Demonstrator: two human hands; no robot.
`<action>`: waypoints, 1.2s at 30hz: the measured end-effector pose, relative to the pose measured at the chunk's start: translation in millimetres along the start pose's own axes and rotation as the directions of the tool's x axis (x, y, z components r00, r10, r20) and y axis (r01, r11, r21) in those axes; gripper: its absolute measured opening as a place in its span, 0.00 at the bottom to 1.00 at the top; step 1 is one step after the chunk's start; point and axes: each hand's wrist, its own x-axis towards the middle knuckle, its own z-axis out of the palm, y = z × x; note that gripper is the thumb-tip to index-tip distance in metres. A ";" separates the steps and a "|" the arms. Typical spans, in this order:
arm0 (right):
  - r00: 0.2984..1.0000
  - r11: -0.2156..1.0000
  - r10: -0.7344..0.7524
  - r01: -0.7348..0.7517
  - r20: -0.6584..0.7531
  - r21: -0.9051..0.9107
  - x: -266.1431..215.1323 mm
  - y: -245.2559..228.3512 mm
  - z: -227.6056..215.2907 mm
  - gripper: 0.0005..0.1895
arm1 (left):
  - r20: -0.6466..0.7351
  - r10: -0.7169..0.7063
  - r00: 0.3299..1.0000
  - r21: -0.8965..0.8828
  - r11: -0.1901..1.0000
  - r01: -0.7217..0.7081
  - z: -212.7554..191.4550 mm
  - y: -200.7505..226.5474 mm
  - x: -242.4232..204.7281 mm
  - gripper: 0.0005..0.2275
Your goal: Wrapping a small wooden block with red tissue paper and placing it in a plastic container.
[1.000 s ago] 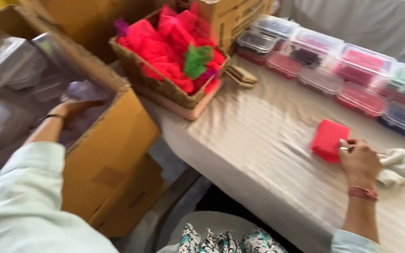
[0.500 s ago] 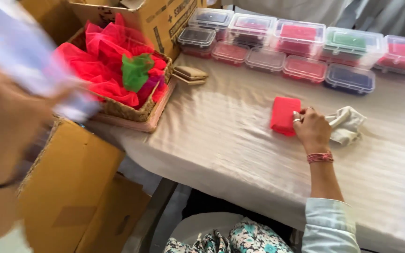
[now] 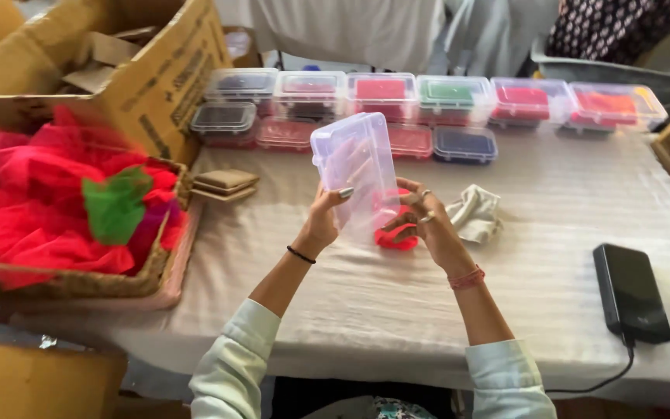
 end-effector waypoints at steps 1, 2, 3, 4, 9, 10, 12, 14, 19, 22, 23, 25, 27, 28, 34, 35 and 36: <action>1.000 1.000 0.009 -0.009 -0.014 0.004 0.4 1.3 1.0 0.41 | 0.000 -0.015 1.000 -0.008 1.000 0.015 -1.7 -1.1 0.0 0.41; 0.999 0.995 -0.052 0.051 -0.008 -0.086 0.5 2.8 2.7 0.41 | 0.042 0.002 0.999 -0.075 0.997 0.001 -3.5 -2.0 -0.6 0.40; 0.994 0.979 -0.108 0.108 0.007 -0.174 -0.1 5.1 5.6 0.41 | 0.078 0.022 0.997 -0.142 0.990 -0.011 -5.5 -2.2 -3.4 0.40; 0.995 0.981 -0.097 0.095 -0.005 -0.170 -4.4 2.2 11.3 0.41 | 0.075 0.008 0.997 -0.150 0.989 0.003 -8.4 -2.2 -7.0 0.40; 0.984 0.966 -0.177 0.167 -0.036 -0.200 -1.1 20.0 9.0 0.34 | 0.042 -0.004 0.999 -0.069 0.998 0.007 -28.2 -7.7 -13.2 0.37; 0.984 0.964 -0.177 0.168 -0.028 -0.204 -2.4 17.4 12.0 0.34 | 0.039 0.004 0.999 -0.069 0.998 -0.001 -36.6 -15.5 -14.5 0.37; 0.911 0.911 -0.389 0.358 -0.137 -0.205 -5.6 9.5 15.9 0.33 | -0.111 0.031 0.993 0.126 0.992 -0.016 -51.1 -32.0 -13.7 0.35; 0.891 0.899 -0.436 0.424 -0.130 -0.106 -6.6 9.1 10.2 0.32 | -0.121 0.036 0.992 0.180 0.984 -0.014 -51.4 -33.7 -12.3 0.35; 0.951 0.927 -0.268 0.298 -0.154 0.225 8.1 40.5 -4.6 0.23 | 0.002 -0.025 1.000 0.406 0.914 0.021 -41.7 -44.9 -16.7 0.38; 0.994 0.993 -0.101 0.098 -0.040 -0.059 13.9 62.7 -12.8 0.19 | 0.056 -0.146 0.988 0.356 0.927 0.117 -49.9 -73.5 -21.1 0.36; 0.988 0.969 -0.153 0.147 -0.014 -0.197 8.2 51.4 -2.0 0.18 | 0.042 -0.189 0.981 0.218 0.960 0.176 -51.6 -76.6 -21.8 0.34; 0.980 0.924 -0.199 0.193 0.016 -0.331 2.3 36.2 11.2 0.18 | 0.036 -0.236 0.971 0.072 0.970 0.233 -52.7 -76.6 -22.3 0.31; 0.984 0.955 -0.178 0.168 -0.019 -0.245 1.6 28.9 16.8 0.21 | 0.058 -0.251 0.966 -0.061 0.965 0.254 -51.9 -69.5 -22.3 0.30; 0.984 0.955 -0.177 0.167 -0.021 -0.245 3.6 32.5 12.1 0.21 | 0.059 -0.253 0.966 -0.061 0.965 0.256 -49.1 -65.6 -21.7 0.30; 0.984 0.983 -0.148 0.135 -0.103 -0.123 15.3 65.0 -41.6 0.33 | -0.044 -0.237 0.971 -0.023 0.972 0.236 -49.5 -64.1 -13.8 0.26; 0.965 0.977 -0.210 0.215 -0.160 0.015 7.1 40.3 -25.4 0.30 | -0.057 -0.219 0.974 -0.017 0.976 0.218 -50.4 -64.2 -13.8 0.27; 0.939 0.943 -0.262 0.298 -0.223 0.147 -0.8 15.8 -9.0 0.32 | -0.071 -0.200 0.977 -0.010 0.980 0.200 -51.5 -64.2 -13.9 0.28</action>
